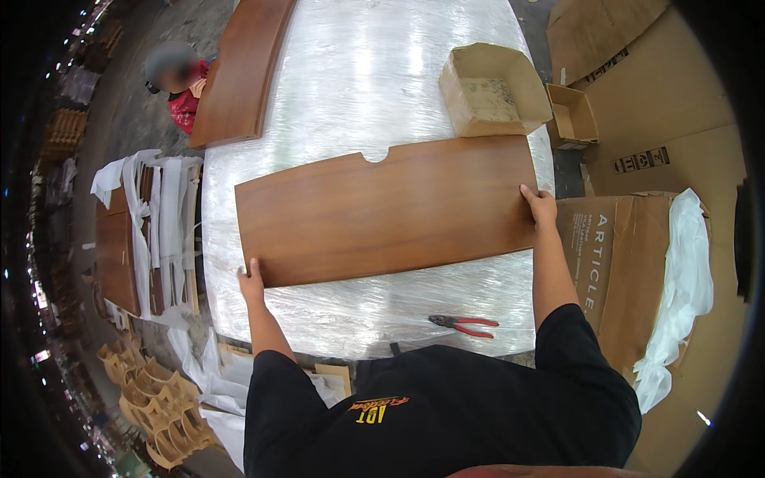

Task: The person repeatedly picks up brown wooden panels from a stack, places them on a workbench, and uses red-handled pliers to trim or remove small pieces from the edges. The trimmed panels are then set aside on the table.

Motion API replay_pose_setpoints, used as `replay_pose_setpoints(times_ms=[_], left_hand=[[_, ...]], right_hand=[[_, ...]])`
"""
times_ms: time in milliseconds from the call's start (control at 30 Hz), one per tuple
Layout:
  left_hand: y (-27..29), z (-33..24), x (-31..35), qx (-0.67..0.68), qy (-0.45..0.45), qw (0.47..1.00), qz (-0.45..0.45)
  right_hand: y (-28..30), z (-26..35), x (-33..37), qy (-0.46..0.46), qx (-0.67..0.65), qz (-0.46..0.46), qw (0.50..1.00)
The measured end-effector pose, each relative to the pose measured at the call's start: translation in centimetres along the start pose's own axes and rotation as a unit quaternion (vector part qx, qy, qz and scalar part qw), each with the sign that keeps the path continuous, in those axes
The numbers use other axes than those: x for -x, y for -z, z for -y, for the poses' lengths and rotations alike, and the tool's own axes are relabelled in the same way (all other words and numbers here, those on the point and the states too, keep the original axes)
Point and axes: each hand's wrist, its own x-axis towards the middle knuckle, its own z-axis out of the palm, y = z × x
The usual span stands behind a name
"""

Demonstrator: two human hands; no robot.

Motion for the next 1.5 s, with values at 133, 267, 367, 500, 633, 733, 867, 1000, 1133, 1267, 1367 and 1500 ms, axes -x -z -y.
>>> replay_pose_setpoints(times_ms=[133, 267, 367, 500, 633, 733, 867, 1000, 1133, 1267, 1367, 1500], left_hand=[[2.4, 3.3, -4.9, -0.006, 0.041, 0.988, 0.151], [8.0, 7.3, -3.8, -0.035, 0.039, 0.986, 0.157], [13.5, 14.6, -0.7, -0.021, 0.054, 0.980, 0.190], [20.2, 27.8, 6.2, 0.124, 0.121, 0.963, 0.207], [22.8, 36.7, 14.7, 0.086, 0.285, 0.943, 0.148], [22.4, 37.9, 17.9, 0.202, 0.385, 0.890, 0.135], [20.7, 33.0, 18.8, 0.202, 0.380, 0.875, 0.223], [17.4, 22.3, 19.7, 0.271, 0.391, 0.819, 0.320], [10.6, 9.2, 17.6, 0.307, 0.397, 0.772, 0.390], [2.4, -2.0, 11.9, 0.337, 0.394, 0.756, 0.399], [-2.3, -8.1, 9.7, 0.392, 0.378, 0.742, 0.391], [-4.8, -16.1, 10.8, 0.437, 0.378, 0.723, 0.379]], right_hand=[[-3.5, 1.9, 4.6, -0.024, -0.041, -0.012, 0.999], [-3.9, 2.6, 9.4, -0.025, -0.094, 0.027, 0.995], [-5.0, 3.0, 13.1, 0.013, -0.080, 0.024, 0.996], [-12.1, 6.3, 17.7, 0.051, -0.024, 0.071, 0.996], [-21.4, 15.1, 19.9, 0.134, 0.053, 0.114, 0.983], [-26.5, 23.4, 19.4, 0.196, 0.126, 0.157, 0.960], [-30.8, 30.9, 17.5, 0.266, 0.138, 0.102, 0.948], [-30.4, 30.8, 16.5, 0.356, -0.007, -0.148, 0.923], [-28.7, 24.9, 20.0, 0.191, -0.115, -0.098, 0.970], [-30.0, 17.7, 25.2, 0.211, -0.021, 0.032, 0.977], [-29.1, 13.0, 26.0, 0.286, -0.007, 0.021, 0.958], [-22.9, 7.4, 27.8, 0.343, 0.110, 0.043, 0.932]])
